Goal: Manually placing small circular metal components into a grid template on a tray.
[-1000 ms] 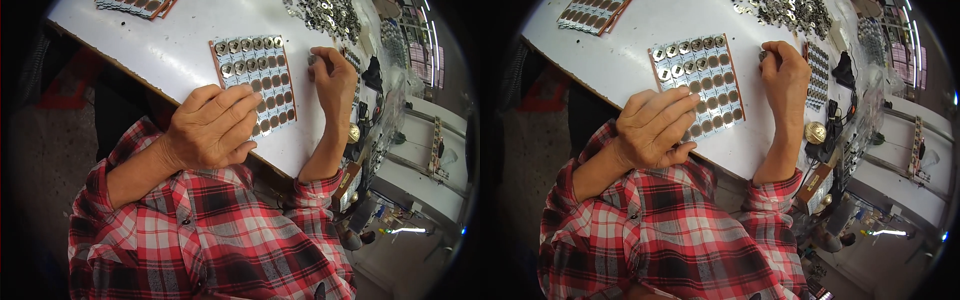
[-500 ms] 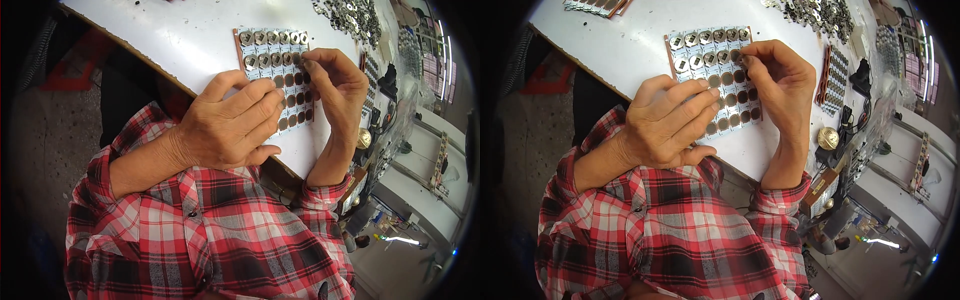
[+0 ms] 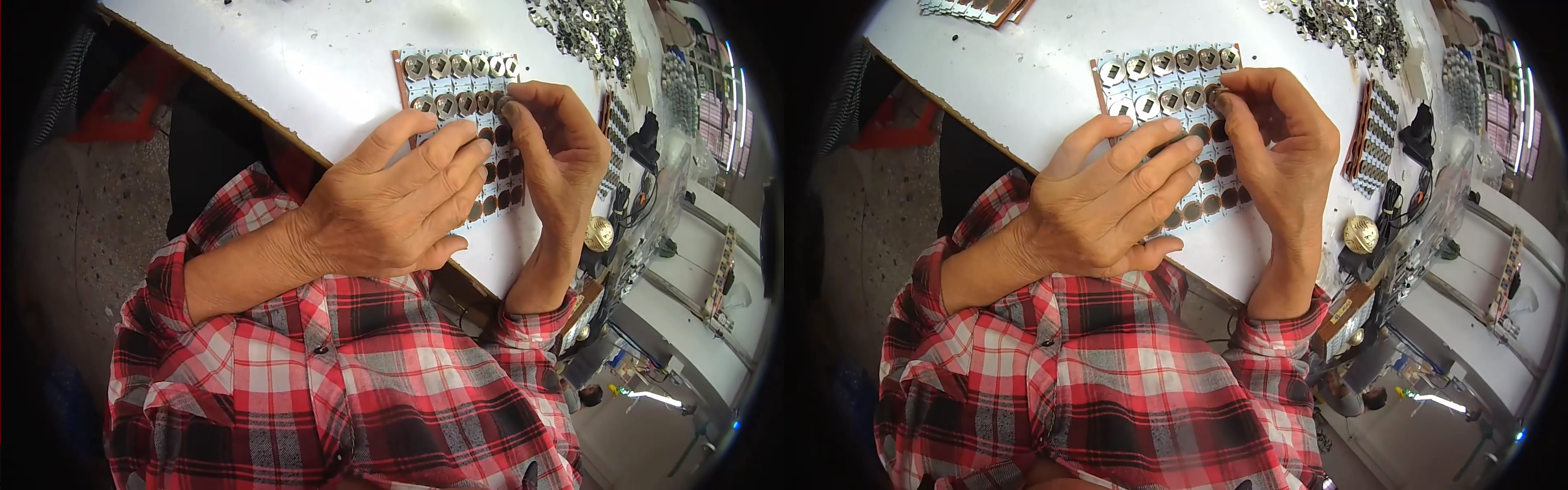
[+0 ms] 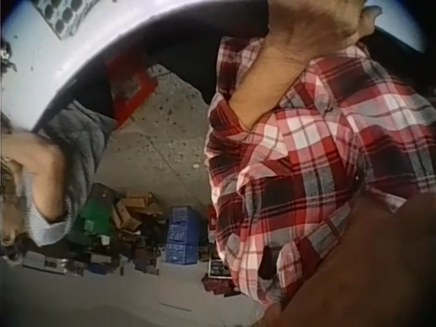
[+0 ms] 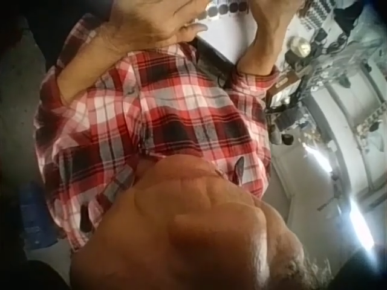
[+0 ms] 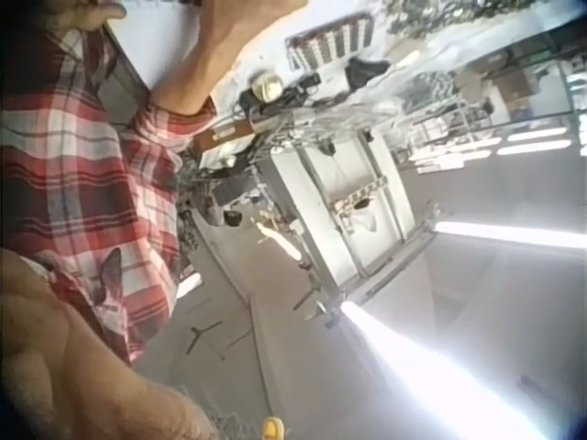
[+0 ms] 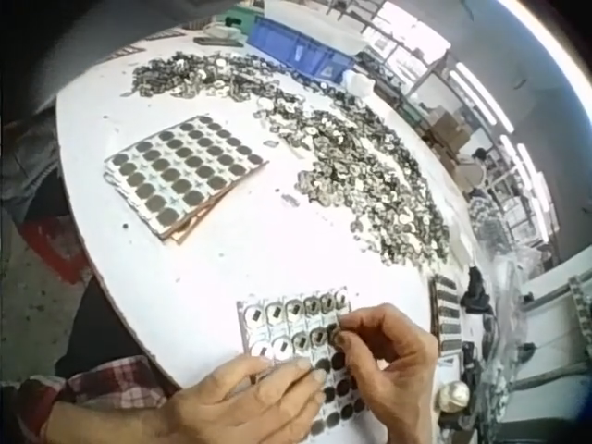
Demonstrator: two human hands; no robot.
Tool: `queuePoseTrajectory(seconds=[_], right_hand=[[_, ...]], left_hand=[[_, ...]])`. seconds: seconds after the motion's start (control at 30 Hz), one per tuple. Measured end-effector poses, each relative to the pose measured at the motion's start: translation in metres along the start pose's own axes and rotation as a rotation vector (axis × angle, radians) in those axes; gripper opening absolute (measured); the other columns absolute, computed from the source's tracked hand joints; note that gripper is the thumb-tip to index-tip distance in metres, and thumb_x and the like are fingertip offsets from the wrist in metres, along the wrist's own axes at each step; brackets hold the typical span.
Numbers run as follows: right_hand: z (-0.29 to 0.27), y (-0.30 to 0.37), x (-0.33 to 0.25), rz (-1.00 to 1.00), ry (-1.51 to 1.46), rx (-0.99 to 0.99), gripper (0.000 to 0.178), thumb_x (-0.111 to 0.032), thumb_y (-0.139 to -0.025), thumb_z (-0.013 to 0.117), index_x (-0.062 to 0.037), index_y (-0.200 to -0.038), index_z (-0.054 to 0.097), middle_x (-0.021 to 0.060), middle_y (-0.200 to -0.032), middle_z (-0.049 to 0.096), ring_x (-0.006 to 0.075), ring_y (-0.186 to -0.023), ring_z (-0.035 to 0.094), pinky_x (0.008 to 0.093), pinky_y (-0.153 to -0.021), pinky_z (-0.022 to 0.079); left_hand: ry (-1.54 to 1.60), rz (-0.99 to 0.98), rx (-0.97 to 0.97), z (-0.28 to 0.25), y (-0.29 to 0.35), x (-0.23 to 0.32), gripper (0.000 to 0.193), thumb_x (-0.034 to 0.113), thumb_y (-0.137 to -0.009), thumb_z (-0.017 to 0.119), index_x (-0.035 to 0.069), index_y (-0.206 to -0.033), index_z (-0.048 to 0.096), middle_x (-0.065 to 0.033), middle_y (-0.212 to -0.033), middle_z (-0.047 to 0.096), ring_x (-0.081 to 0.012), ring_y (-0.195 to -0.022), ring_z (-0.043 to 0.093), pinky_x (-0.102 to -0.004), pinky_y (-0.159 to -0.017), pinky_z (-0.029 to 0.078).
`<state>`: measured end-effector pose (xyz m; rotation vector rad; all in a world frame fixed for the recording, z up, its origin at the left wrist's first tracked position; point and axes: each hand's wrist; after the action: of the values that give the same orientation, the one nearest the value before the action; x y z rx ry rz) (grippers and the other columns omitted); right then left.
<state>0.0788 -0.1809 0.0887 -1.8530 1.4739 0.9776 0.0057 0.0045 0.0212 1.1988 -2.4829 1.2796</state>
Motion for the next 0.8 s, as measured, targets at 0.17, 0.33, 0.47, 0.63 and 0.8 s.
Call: queuePoseTrajectory(seconds=[0.17,0.33,0.47,0.63,0.8], right_hand=[[0.000,-0.005,0.007,-0.126,-0.014,-0.016,0.015,0.005,-0.091,0.071,0.0009,-0.105,0.075,0.0006,-0.091,0.066,0.0054,-0.076,0.063,0.0199,-0.065,0.049],[-0.006,-0.004,0.014,-0.082,-0.155,-0.081,0.019,0.007,-0.092,0.071,0.0026,-0.111,0.075,0.0012,-0.098,0.066,0.0071,-0.092,0.063,0.0204,-0.080,0.049],[0.001,-0.011,0.011,0.088,-0.285,0.159,0.018,-0.001,-0.094,0.073,-0.0009,-0.111,0.076,-0.0017,-0.085,0.069,0.0022,-0.071,0.057,0.0167,-0.061,0.042],[-0.019,-0.053,0.016,-0.162,0.214,0.268,0.024,-0.008,-0.094,0.071,-0.0049,-0.117,0.074,-0.0019,-0.077,0.064,0.0063,-0.066,0.056,0.0220,-0.060,0.044],[-0.023,-0.080,0.024,-0.320,0.516,0.205,0.025,-0.007,-0.091,0.072,-0.0047,-0.116,0.072,0.0032,-0.089,0.067,0.0108,-0.068,0.058,0.0257,-0.065,0.049]], left_hand=[[0.001,0.007,-0.040,-0.005,-0.002,-0.001,0.049,0.044,-0.085,0.065,0.004,-0.111,0.075,-0.0099,-0.126,0.071,-0.0252,-0.123,0.063,-0.0455,-0.101,0.049],[0.027,0.028,-0.027,-0.003,-0.002,0.000,0.057,0.041,-0.071,0.077,0.000,-0.110,0.073,-0.0140,-0.124,0.069,-0.0274,-0.125,0.060,-0.0458,-0.110,0.041],[-0.026,0.076,-0.048,-0.010,-0.006,0.000,0.049,0.042,-0.082,0.069,0.002,-0.110,0.074,-0.0122,-0.125,0.071,-0.0266,-0.120,0.064,-0.0462,-0.098,0.047],[0.031,0.000,-0.084,-0.025,-0.014,-0.008,0.059,0.048,-0.076,0.074,-0.002,-0.108,0.073,-0.0147,-0.122,0.070,-0.0298,-0.114,0.063,-0.0521,-0.099,0.042],[0.129,-0.011,-0.050,-0.031,-0.018,-0.011,0.061,0.046,-0.073,0.076,-0.004,-0.107,0.071,-0.0178,-0.120,0.068,-0.0306,-0.120,0.059,-0.0588,-0.107,0.038]])
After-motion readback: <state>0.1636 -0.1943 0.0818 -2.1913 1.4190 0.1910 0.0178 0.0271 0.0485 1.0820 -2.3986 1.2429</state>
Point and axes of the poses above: each hand's wrist, its own y-axis away from the middle knuckle, its own z-axis out of the palm, x = y × z
